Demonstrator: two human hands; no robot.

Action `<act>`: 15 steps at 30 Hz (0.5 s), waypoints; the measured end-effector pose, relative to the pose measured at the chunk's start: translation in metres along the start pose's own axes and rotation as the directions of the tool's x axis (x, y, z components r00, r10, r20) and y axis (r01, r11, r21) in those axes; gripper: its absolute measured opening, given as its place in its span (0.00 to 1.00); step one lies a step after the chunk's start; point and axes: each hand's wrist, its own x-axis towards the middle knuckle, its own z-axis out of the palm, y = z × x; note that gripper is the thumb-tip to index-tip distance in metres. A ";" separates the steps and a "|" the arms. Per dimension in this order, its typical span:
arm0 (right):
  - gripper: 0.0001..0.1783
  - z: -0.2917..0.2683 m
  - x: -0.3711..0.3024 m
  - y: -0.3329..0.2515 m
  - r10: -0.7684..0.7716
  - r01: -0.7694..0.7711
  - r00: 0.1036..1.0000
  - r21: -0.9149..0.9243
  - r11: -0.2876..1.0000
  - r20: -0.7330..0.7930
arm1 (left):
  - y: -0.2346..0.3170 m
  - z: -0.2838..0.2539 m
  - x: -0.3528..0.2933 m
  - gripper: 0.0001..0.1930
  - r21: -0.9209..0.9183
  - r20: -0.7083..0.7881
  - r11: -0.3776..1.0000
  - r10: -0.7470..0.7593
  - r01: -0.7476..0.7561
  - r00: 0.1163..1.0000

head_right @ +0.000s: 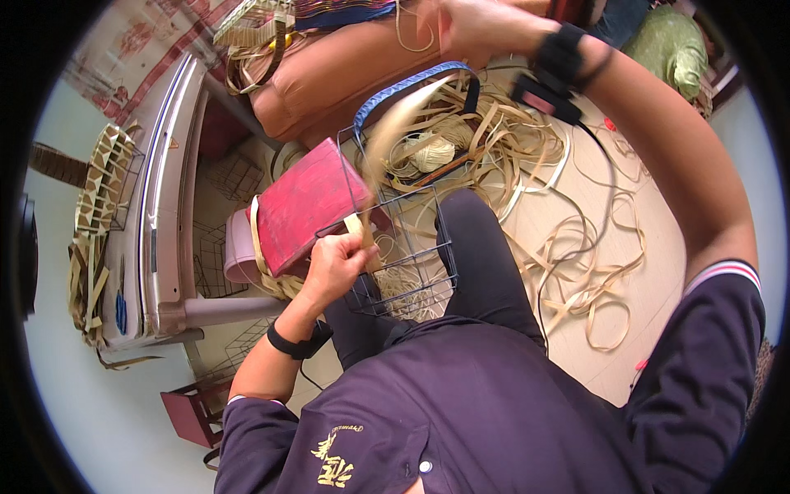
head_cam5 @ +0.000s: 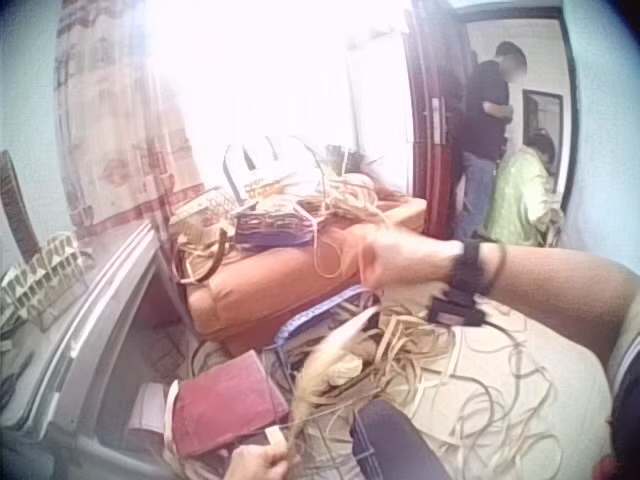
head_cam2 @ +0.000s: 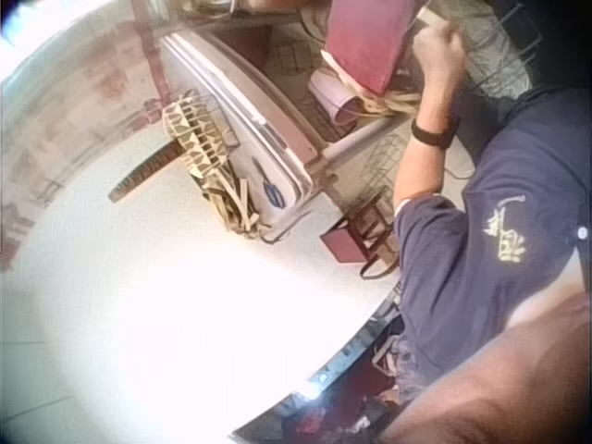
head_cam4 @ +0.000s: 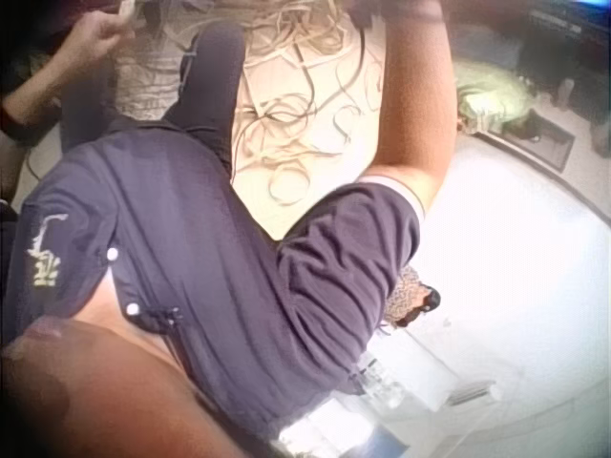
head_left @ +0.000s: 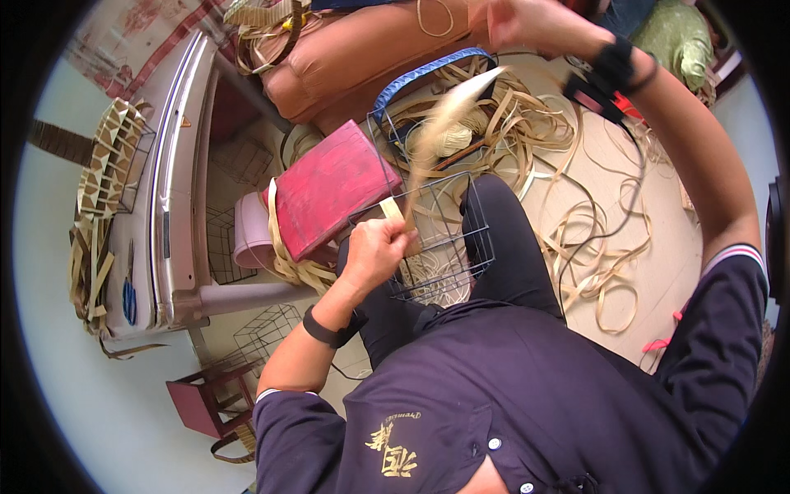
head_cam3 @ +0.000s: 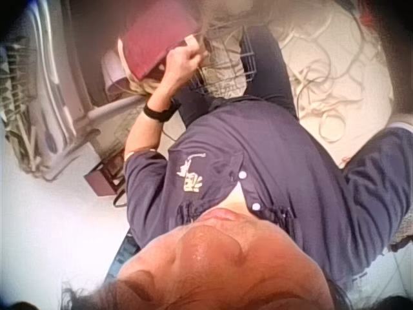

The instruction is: The person weaves a basket by hand, starting with a wire frame and using flat wooden strips. They wrap the strips around the frame, pull them through the wire mesh, and tuck the ends into the weave to secure them.

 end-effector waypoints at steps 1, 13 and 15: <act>0.19 -0.009 0.005 -0.017 -0.070 -0.125 0.952 -0.586 0.801 -0.299 | -0.008 -0.001 0.002 0.08 -0.122 0.032 0.985 -0.117 0.120 0.993; 0.17 0.219 -0.072 -0.071 -0.039 -0.016 0.995 0.529 0.849 0.094 | -0.024 -0.017 0.045 0.07 -0.250 0.066 0.945 -0.199 0.209 0.978; 0.17 0.224 -0.073 -0.075 0.005 -0.061 0.993 0.475 0.878 0.118 | -0.019 -0.024 0.055 0.06 -0.058 -0.017 0.989 -0.135 0.133 0.991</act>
